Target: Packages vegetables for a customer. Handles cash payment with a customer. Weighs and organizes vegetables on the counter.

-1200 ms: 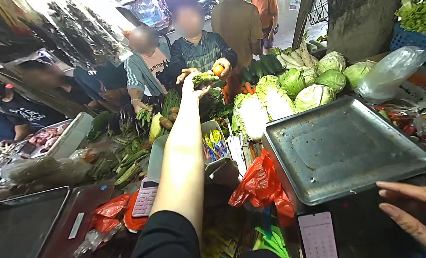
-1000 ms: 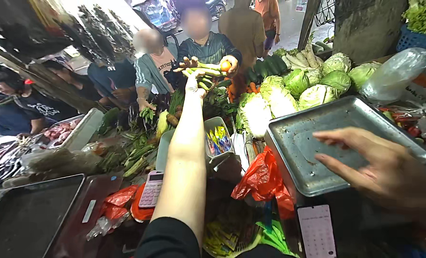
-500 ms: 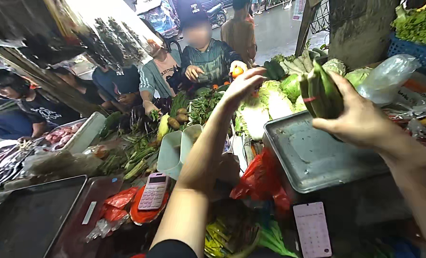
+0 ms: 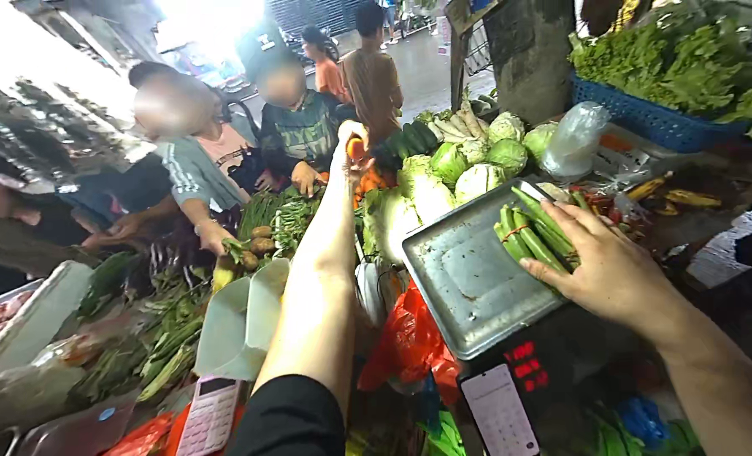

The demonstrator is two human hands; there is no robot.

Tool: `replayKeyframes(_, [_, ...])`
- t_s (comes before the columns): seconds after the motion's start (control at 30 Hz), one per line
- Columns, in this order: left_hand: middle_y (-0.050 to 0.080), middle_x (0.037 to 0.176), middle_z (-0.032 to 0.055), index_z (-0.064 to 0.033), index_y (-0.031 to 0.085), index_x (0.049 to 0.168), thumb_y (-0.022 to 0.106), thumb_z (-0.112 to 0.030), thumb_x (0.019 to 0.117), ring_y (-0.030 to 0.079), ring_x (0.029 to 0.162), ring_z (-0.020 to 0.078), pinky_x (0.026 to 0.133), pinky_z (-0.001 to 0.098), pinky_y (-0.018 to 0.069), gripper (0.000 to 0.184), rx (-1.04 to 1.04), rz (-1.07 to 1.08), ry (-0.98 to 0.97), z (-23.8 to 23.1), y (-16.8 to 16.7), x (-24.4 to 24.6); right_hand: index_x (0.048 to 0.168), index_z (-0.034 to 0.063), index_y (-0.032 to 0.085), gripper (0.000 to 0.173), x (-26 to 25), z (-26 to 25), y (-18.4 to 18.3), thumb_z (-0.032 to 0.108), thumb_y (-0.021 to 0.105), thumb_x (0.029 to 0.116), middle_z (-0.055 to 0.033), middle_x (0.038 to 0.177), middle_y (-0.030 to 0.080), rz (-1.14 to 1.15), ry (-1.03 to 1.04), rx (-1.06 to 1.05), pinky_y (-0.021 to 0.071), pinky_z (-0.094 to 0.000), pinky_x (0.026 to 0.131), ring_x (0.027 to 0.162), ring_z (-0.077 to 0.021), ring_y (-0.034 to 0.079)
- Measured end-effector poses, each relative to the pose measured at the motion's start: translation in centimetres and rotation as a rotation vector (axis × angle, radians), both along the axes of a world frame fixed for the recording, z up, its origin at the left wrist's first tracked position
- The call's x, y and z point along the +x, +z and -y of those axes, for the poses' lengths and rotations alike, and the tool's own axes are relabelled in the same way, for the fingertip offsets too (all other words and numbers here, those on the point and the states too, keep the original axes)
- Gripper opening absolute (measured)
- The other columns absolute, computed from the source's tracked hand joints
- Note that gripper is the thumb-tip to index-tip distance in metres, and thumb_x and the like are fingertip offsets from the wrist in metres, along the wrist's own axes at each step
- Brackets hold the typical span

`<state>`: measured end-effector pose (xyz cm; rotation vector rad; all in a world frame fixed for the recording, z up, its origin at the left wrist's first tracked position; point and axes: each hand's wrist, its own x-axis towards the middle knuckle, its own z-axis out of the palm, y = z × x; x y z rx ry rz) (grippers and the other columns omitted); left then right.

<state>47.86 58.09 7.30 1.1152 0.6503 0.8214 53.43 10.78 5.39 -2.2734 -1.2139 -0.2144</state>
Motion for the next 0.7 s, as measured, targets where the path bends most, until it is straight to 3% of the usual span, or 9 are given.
replayKeyframes(0.1, [0.061, 0.080, 0.0017, -0.0148, 0.058, 0.105, 0.055, -0.039, 0.1019, 0.061, 0.066, 0.0112, 0.059, 0.0260, 0.0536, 0.025, 0.015, 0.102, -0.066, -1.1, -0.6, 0.7, 0.154, 0.0128, 0.049, 0.102, 0.1, 0.1, -0.7, 0.075, 0.065, 0.0745, -0.0178, 0.151, 0.052, 0.047, -0.034, 0.052, 0.0486, -0.0673, 0.095, 0.124, -0.0439, 0.059])
replayKeyframes(0.17, [0.058, 0.078, 0.0018, -0.0137, 0.056, 0.107, 0.058, -0.032, 0.1012, 0.058, 0.063, 0.0105, 0.057, 0.0247, 0.0522, 0.019, -0.028, 0.093, -0.003, -0.6, -0.6, 0.7, 0.153, 0.0105, 0.051, 0.103, 0.4, -0.1, -0.7, 0.072, 0.067, 0.0719, -0.0203, 0.142, 0.057, 0.071, -0.056, 0.053, 0.0531, -0.0653, 0.084, 0.111, -0.0433, 0.065])
replayKeyframes(0.23, [0.058, 0.080, 0.0019, -0.0147, 0.054, 0.108, 0.058, -0.029, 0.1015, 0.059, 0.063, 0.0103, 0.058, 0.0242, 0.0530, 0.017, -0.067, 0.087, 0.052, 0.1, -0.8, 0.5, 0.153, 0.0072, 0.049, 0.104, 1.1, -0.1, -0.5, 0.069, 0.071, 0.0723, -0.0228, 0.135, 0.060, 0.028, -0.059, 0.020, 0.0532, -0.0655, 0.080, 0.104, -0.0438, 0.066])
replayKeyframes(0.33, [0.058, 0.092, 0.0047, -0.0133, 0.053, 0.123, 0.059, -0.035, 0.1035, 0.060, 0.071, 0.0120, 0.063, 0.0246, 0.0544, 0.030, -0.116, 0.090, 0.083, 1.5, -0.7, -0.3, 0.157, 0.0069, 0.042, 0.110, 2.7, -0.1, -0.2, 0.065, 0.079, 0.0719, -0.0225, 0.136, 0.059, -0.129, -0.013, -0.046, 0.0507, -0.0662, 0.090, 0.112, -0.0424, 0.063])
replayKeyframes(0.43, [0.058, 0.091, 0.0073, -0.0094, 0.054, 0.124, 0.054, -0.038, 0.1050, 0.059, 0.066, 0.0135, 0.059, 0.0256, 0.0532, 0.034, -0.136, -0.067, 0.151, 4.9, 0.3, -1.3, 0.160, 0.0165, 0.038, 0.105, 3.4, -0.4, 0.1, 0.053, 0.085, 0.0736, -0.0216, 0.134, 0.062, -0.267, 0.053, -0.015, 0.0486, -0.0660, 0.095, 0.115, -0.0402, 0.063])
replayKeyframes(0.5, [0.063, 0.090, 0.0106, -0.0040, 0.055, 0.129, 0.057, -0.032, 0.1033, 0.061, 0.067, 0.0159, 0.061, 0.0312, 0.0544, 0.038, 0.057, -0.275, 0.146, 9.1, 0.7, -1.9, 0.159, 0.0249, 0.040, 0.097, 3.7, -0.7, -0.2, 0.048, 0.083, 0.0753, -0.0189, 0.126, 0.068, -0.280, 0.080, 0.053, 0.0505, -0.0643, 0.093, 0.111, -0.0368, 0.067])
replayKeyframes(0.57, [0.065, 0.114, 0.0175, 0.0015, 0.040, 0.145, 0.060, -0.024, 0.1020, 0.068, 0.091, 0.0224, 0.079, 0.0400, 0.0589, 0.054, 0.447, -0.391, -0.050, 14.1, 0.4, -3.3, 0.158, 0.0278, 0.041, 0.093, 3.9, -0.8, -0.6, 0.048, 0.081, 0.0763, -0.0176, 0.128, 0.068, -0.293, 0.106, 0.078, 0.0511, -0.0635, 0.094, 0.112, -0.0356, 0.067])
replayKeyframes(0.63, [0.061, 0.126, 0.0231, 0.0044, 0.046, 0.140, 0.069, -0.019, 0.0964, 0.065, 0.109, 0.0299, 0.092, 0.0463, 0.0555, 0.054, 0.928, -0.498, -0.266, 19.4, 0.3, -4.7, 0.158, 0.0264, 0.041, 0.093, 3.8, -1.0, -0.6, 0.050, 0.080, 0.0767, -0.0195, 0.133, 0.065, -0.294, 0.109, 0.068, 0.0485, -0.0661, 0.096, 0.117, -0.0385, 0.064])
replayKeyframes(0.7, [0.062, 0.124, 0.0170, -0.0093, 0.058, 0.133, 0.072, -0.029, 0.0946, 0.067, 0.101, 0.0307, 0.081, 0.0501, 0.0592, 0.045, 1.239, -0.683, -0.416, 24.9, -0.3, -5.9, 0.158, 0.0210, 0.043, 0.093, 3.3, -1.1, -0.5, 0.054, 0.078, 0.0777, -0.0213, 0.142, 0.058, -0.228, 0.088, 0.061, 0.0430, -0.0693, 0.102, 0.127, -0.0430, 0.057])
